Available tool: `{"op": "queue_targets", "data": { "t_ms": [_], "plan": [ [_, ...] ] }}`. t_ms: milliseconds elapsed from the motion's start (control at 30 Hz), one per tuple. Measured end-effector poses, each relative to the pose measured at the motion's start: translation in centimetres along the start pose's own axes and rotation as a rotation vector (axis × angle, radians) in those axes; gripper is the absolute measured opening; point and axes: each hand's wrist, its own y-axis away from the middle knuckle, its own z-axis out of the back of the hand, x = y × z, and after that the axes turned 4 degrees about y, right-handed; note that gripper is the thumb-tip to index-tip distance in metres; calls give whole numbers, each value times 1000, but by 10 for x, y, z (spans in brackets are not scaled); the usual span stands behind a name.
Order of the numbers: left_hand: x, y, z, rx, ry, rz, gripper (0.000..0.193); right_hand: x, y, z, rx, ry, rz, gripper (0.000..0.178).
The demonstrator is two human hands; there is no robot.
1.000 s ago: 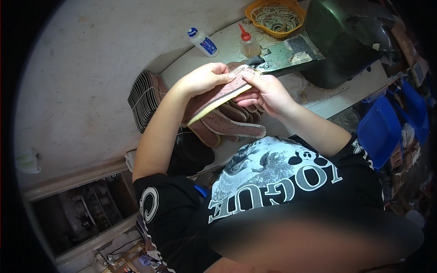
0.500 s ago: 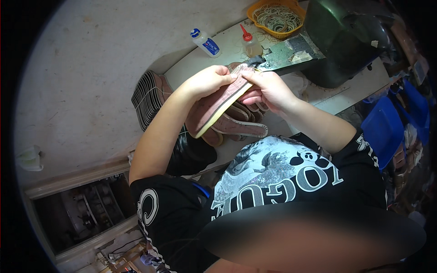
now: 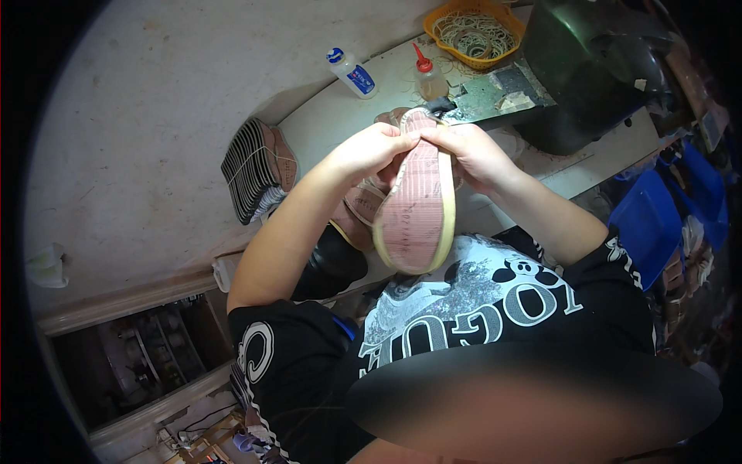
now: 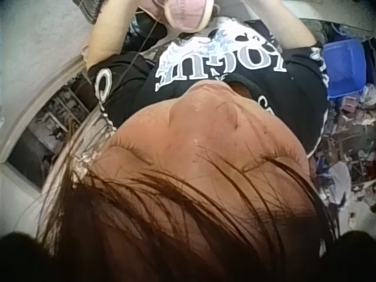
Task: Applying adhesive and joining components to assemble shoes at a workbench.
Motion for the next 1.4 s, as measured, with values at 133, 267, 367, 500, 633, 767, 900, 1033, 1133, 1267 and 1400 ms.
{"op": "queue_targets", "data": {
  "t_ms": [133,267,367,500,633,767,900,1033,1133,1267,1400],
  "plan": [
    [12,-7,0,28,107,-43,38,4,11,3,24,10,-23,28],
    [11,-7,-2,32,145,-40,44,14,25,10,50,61,-98,30],
    [8,-7,-1,36,83,-36,46,22,44,18,62,115,-195,31],
    [8,-10,5,-6,1,-17,49,28,79,18,153,207,-220,34],
    [11,-14,12,-52,6,-56,50,20,87,21,135,255,-215,35],
    [13,-29,29,-190,-94,-89,50,6,73,11,55,159,-120,32],
    [35,-43,37,-286,39,-162,45,-5,47,4,34,20,-9,28],
    [24,-28,11,-324,299,-249,41,-13,26,6,31,-49,51,26],
    [31,-22,4,-168,497,-326,39,-11,18,3,41,-72,58,28],
    [39,-28,2,-53,607,-364,52,-10,17,-2,50,-153,75,31],
    [37,-27,3,-72,587,-365,45,-14,33,6,60,-116,-58,32]
  ]
}}
